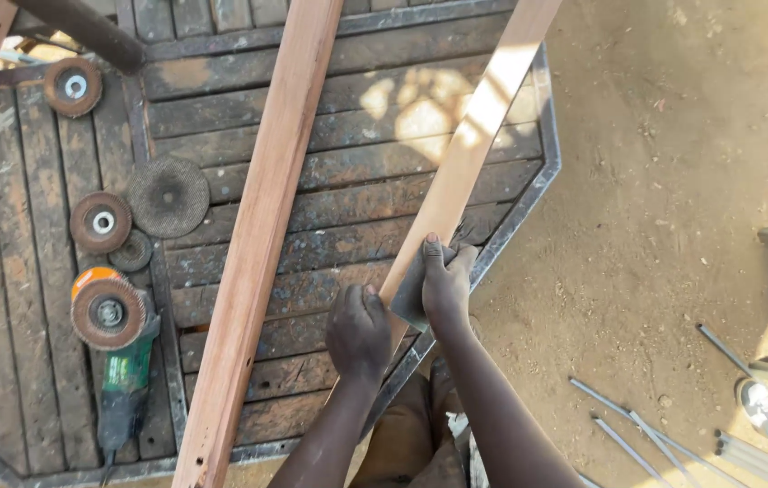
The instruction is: Sanding a curved wooden beam using sandpaper to achieve a smooth finish.
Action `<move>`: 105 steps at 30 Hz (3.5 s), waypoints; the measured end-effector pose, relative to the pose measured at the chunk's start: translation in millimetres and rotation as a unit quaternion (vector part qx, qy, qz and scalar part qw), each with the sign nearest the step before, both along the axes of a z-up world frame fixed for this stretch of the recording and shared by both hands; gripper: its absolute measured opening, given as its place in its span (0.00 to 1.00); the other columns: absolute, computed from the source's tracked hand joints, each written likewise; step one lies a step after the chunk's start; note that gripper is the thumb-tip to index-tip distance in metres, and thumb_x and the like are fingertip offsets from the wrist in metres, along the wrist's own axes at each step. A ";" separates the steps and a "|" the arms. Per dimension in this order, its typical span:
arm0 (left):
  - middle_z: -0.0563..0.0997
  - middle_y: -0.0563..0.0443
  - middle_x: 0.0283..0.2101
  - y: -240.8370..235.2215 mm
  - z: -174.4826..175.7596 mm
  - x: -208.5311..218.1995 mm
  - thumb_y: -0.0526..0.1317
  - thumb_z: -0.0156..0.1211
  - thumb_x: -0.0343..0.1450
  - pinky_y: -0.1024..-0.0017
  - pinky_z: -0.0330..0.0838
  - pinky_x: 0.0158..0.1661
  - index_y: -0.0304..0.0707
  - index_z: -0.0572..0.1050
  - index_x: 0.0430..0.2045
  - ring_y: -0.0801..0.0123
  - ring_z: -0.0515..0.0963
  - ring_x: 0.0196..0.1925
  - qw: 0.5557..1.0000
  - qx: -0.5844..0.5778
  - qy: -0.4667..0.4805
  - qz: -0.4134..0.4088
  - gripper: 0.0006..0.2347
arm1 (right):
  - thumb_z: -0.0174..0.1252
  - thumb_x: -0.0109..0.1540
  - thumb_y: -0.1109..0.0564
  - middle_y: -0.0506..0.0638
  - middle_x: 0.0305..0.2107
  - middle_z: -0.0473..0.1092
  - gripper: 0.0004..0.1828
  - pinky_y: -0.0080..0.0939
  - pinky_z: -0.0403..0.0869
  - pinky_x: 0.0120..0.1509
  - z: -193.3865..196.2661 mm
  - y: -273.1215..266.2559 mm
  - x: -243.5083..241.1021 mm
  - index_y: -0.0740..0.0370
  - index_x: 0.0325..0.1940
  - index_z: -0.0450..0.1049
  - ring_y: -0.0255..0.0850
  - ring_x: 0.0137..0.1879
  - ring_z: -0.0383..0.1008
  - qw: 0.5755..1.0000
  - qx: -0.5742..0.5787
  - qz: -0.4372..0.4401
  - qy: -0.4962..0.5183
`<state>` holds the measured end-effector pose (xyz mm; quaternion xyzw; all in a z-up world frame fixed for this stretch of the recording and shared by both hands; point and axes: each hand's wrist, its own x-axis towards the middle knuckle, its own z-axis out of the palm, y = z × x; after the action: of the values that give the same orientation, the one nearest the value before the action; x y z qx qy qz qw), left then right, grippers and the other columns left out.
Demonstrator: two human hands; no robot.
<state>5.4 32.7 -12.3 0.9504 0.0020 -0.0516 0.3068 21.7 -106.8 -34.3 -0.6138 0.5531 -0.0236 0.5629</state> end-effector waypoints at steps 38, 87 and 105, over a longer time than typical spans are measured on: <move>0.76 0.43 0.30 3.3 2.5 -1.7 0.44 0.45 0.76 0.48 0.66 0.35 0.39 0.71 0.24 0.45 0.75 0.34 1.000 0.010 0.000 -0.002 0.12 | 0.47 0.57 0.31 0.64 0.58 0.70 0.45 0.59 0.68 0.61 46.5 -35.6 46.1 0.56 0.73 0.54 0.60 0.59 0.72 0.992 0.013 0.089 0.083; 0.75 0.43 0.32 1.7 8.5 -0.8 0.41 0.46 0.73 0.52 0.69 0.38 0.38 0.73 0.29 0.47 0.74 0.35 1.000 -0.002 -0.012 -0.016 0.09 | 0.42 0.62 0.29 0.61 0.55 0.64 0.41 0.46 0.62 0.64 -58.7 -186.7 151.7 0.61 0.65 0.64 0.51 0.61 0.64 0.984 -0.037 0.155 0.082; 0.74 0.46 0.30 -1.7 4.1 -3.5 0.42 0.47 0.73 0.53 0.69 0.36 0.41 0.70 0.25 0.48 0.74 0.34 0.999 0.032 -0.020 -0.006 0.09 | 0.46 0.69 0.40 0.55 0.45 0.69 0.26 0.47 0.75 0.54 0.1 -115.6 96.1 0.64 0.58 0.62 0.47 0.51 0.72 0.985 0.171 -0.013 0.023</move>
<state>1.9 31.1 -8.2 0.9604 -0.0084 -0.0348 0.2763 117.8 -222.4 -34.2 -0.5020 0.5697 0.0783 0.6460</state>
